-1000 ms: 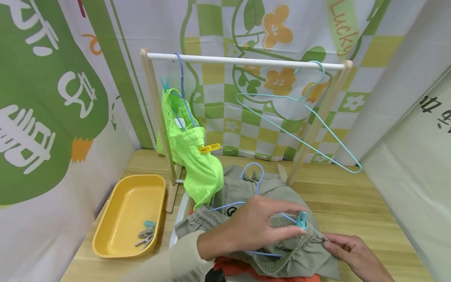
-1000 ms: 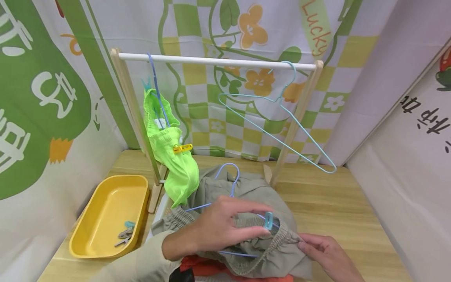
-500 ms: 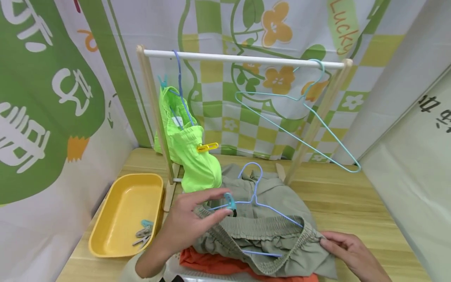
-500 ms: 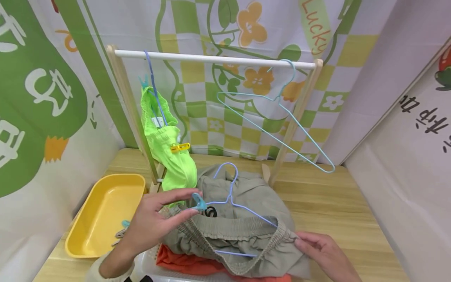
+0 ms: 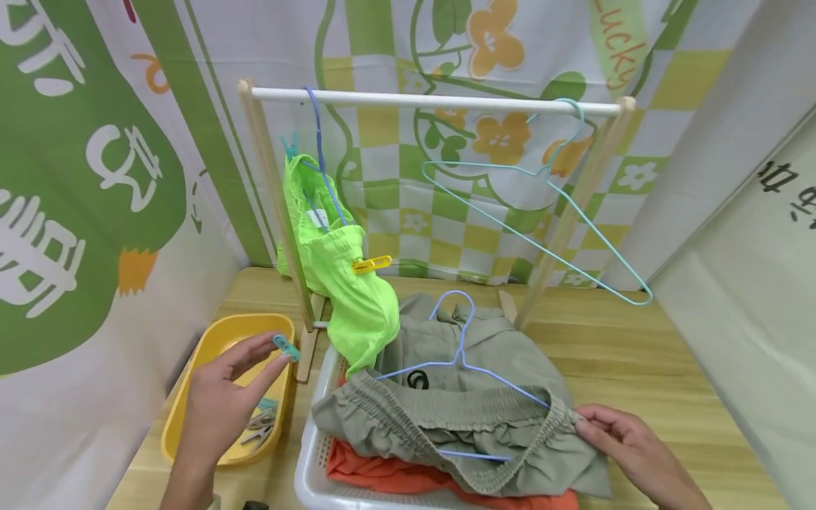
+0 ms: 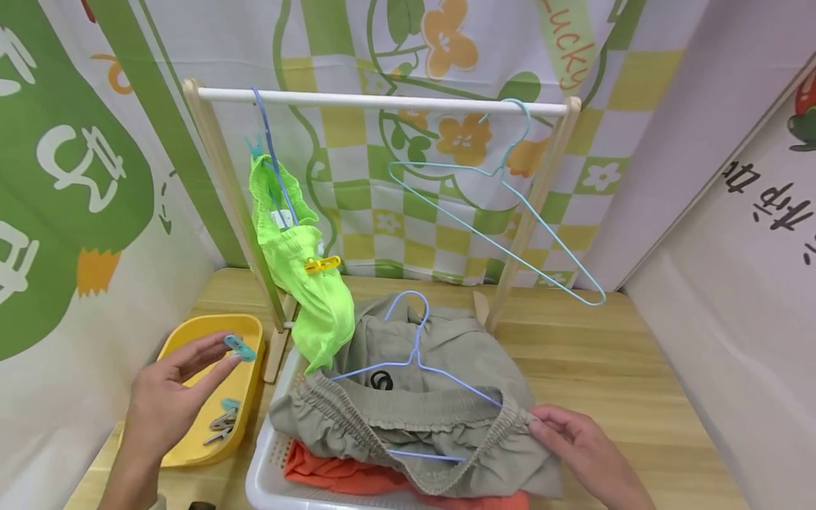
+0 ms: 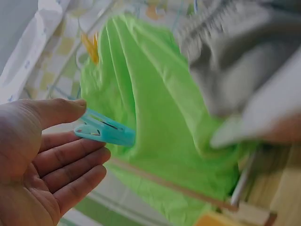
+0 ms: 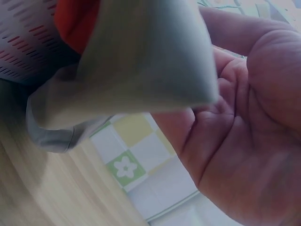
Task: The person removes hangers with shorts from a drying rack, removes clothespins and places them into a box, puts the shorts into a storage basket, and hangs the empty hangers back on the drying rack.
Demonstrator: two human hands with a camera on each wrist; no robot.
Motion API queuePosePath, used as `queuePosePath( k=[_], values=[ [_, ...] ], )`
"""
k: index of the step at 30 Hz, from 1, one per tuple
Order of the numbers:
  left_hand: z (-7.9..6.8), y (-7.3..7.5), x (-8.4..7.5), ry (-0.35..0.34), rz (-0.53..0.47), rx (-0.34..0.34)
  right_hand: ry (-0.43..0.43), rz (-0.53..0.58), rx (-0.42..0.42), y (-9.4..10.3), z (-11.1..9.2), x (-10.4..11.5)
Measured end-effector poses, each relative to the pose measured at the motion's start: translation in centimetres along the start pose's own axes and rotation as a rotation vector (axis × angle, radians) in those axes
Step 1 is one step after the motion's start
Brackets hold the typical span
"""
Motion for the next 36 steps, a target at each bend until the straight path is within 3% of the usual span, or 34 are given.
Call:
queuePosePath(
  k=[5,13,18,25,30,36],
  values=[
    [0.0,1.2,3.5,0.142,0.152,0.036,0.092,0.081,0.057,-0.2,0.3,0.3],
    [-0.6,1.5,8.2,0.267,0.271,0.119,0.211,0.138,0.095,-0.4,0.4,0.4],
    [-0.9,1.7,10.4,0.276,0.303,0.116,0.269,0.144,0.092,-0.6,0.3,0.3],
    [-1.0,1.5,12.5,0.292,0.321,0.157,0.26,0.151,0.082,-0.7,0.2,0.2],
    [-1.1,1.1,13.3,0.272,0.361,0.161,0.233,0.155,0.082,-0.6,0.3,0.3],
    [-1.2,0.7,13.9,0.283,0.439,0.226,0.228,0.146,0.076,-0.6,0.3,0.3]
  ],
)
Point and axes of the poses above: each hand's wrist, its own z-axis towards the middle knuckle, its own y-axis out of the back of the hand, x = y × z, the point moved 4 cm from there along z, towards the middle knuckle, and after that the axes turned 13 degrees about y, right-handed, at the moved point
